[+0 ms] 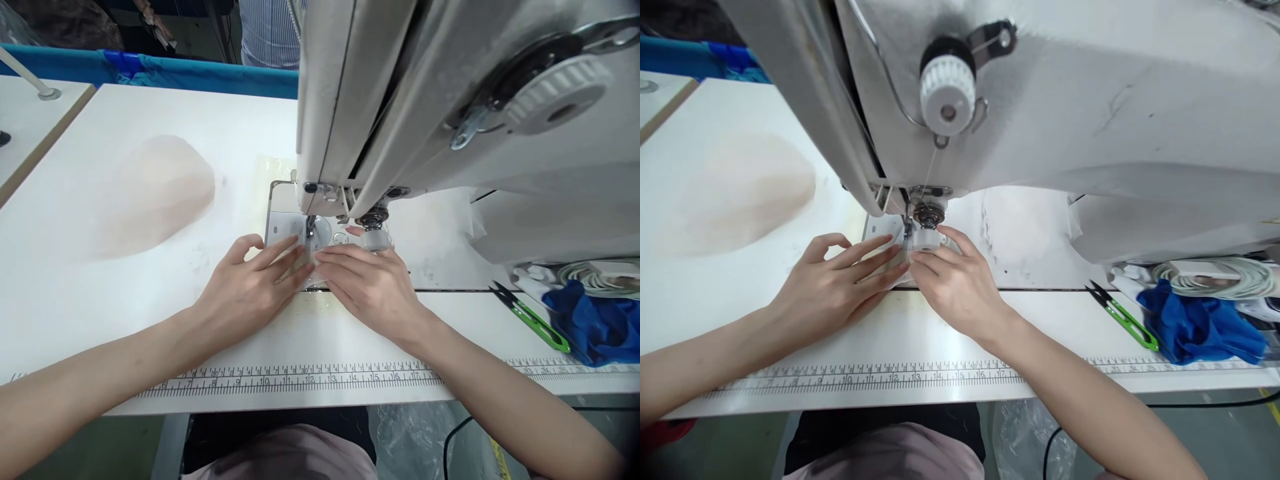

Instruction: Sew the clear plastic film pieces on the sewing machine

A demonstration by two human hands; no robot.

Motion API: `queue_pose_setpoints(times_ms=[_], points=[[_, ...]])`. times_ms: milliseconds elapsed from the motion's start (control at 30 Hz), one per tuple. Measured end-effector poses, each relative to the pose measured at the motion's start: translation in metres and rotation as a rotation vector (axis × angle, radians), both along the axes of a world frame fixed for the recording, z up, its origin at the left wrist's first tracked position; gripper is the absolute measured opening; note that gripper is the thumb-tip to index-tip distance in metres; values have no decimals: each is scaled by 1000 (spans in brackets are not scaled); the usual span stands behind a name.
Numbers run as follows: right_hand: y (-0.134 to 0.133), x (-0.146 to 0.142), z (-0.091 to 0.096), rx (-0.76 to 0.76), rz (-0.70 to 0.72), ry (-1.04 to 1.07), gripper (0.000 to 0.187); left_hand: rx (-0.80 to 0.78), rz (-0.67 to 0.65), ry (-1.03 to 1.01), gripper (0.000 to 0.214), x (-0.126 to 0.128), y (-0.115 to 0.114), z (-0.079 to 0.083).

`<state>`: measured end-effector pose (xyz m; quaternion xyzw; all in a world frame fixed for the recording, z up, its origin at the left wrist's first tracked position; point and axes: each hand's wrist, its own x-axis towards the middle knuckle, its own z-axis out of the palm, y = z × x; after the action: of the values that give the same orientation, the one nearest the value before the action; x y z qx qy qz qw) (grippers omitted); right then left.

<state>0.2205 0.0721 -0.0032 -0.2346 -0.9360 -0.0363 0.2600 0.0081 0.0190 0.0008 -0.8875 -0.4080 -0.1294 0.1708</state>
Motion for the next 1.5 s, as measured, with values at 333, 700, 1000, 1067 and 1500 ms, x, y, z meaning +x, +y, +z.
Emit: queue_pose_setpoints(times_ms=[333, 700, 1000, 1067, 1500], points=[[14, -4, -9, 27, -76, -25, 22, -63, 48, -27, 28, -2, 15, -2], [11, -2, -11, 150, -38, -40, 21, 28, 40, 14, 28, -3, 10, -5], [14, -2, -14, 172, -33, -37, 21, 98, 11, -57, 24, -3, 17, -8], [15, -3, -14, 170, -39, -42, 20, 96, 10, -59, 24, -3, 18, -8], [20, -3, -14, 147, -90, -121, 26, 77, 9, -96, 25, -4, 27, -11]])
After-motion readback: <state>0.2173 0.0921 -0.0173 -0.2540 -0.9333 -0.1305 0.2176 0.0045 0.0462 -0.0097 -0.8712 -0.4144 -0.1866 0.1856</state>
